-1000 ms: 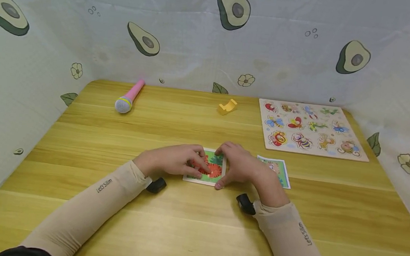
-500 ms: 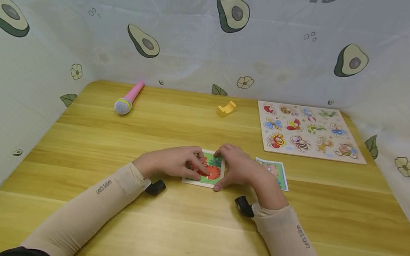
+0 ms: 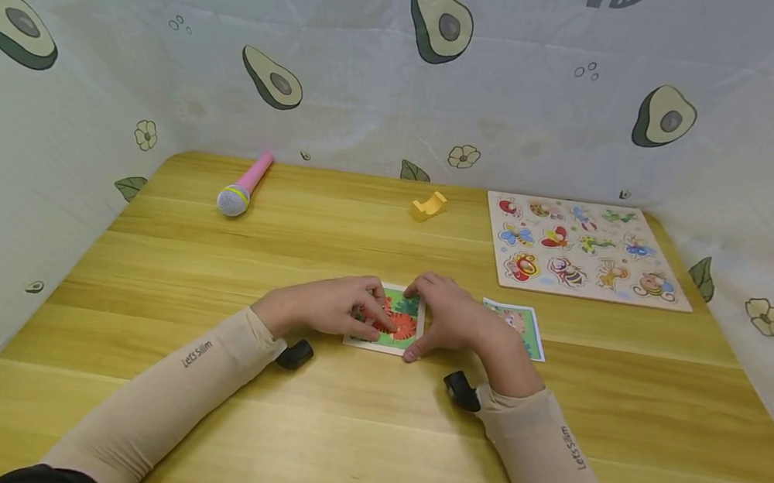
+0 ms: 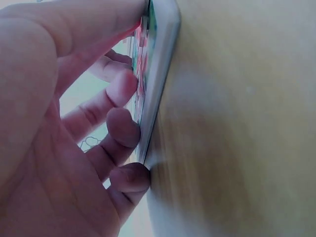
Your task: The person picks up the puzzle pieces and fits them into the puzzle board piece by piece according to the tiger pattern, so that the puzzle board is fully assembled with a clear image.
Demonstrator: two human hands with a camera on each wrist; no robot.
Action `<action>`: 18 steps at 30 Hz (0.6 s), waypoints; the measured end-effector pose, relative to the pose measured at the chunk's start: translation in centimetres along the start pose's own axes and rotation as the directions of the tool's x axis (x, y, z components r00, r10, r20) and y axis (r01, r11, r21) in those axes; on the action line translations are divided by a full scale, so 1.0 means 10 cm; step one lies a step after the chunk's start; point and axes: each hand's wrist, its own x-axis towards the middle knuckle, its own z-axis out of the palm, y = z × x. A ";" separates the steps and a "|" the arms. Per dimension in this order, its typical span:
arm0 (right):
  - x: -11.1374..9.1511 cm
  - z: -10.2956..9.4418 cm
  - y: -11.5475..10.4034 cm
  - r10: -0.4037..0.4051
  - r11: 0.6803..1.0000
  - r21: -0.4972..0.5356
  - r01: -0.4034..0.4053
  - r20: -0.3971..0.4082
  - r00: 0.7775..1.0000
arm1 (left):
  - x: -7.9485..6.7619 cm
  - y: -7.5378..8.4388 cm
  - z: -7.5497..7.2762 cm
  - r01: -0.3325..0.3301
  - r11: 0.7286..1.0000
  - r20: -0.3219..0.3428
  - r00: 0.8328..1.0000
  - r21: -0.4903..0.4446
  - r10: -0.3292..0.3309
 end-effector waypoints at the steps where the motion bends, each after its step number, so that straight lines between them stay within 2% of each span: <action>1: 0.00 0.00 0.00 0.002 1.000 0.001 -0.002 0.000 1.000 | 0.00 -0.01 0.00 0.002 1.000 -0.003 1.000 -0.010 -0.002; 6: 0.04 0.03 -0.04 0.049 0.999 -0.012 -0.049 -0.026 0.998 | 0.00 -0.06 0.02 0.008 0.996 -0.008 1.000 -0.087 -0.009; 11: 0.07 0.06 -0.08 0.089 0.995 -0.042 -0.092 -0.062 0.994 | 0.01 -0.10 0.01 0.014 0.992 -0.024 1.000 -0.123 -0.017; 18: 0.07 0.08 -0.09 0.091 0.995 -0.029 -0.094 -0.084 0.992 | 0.02 -0.09 0.02 0.084 0.987 -0.064 0.993 -0.139 -0.094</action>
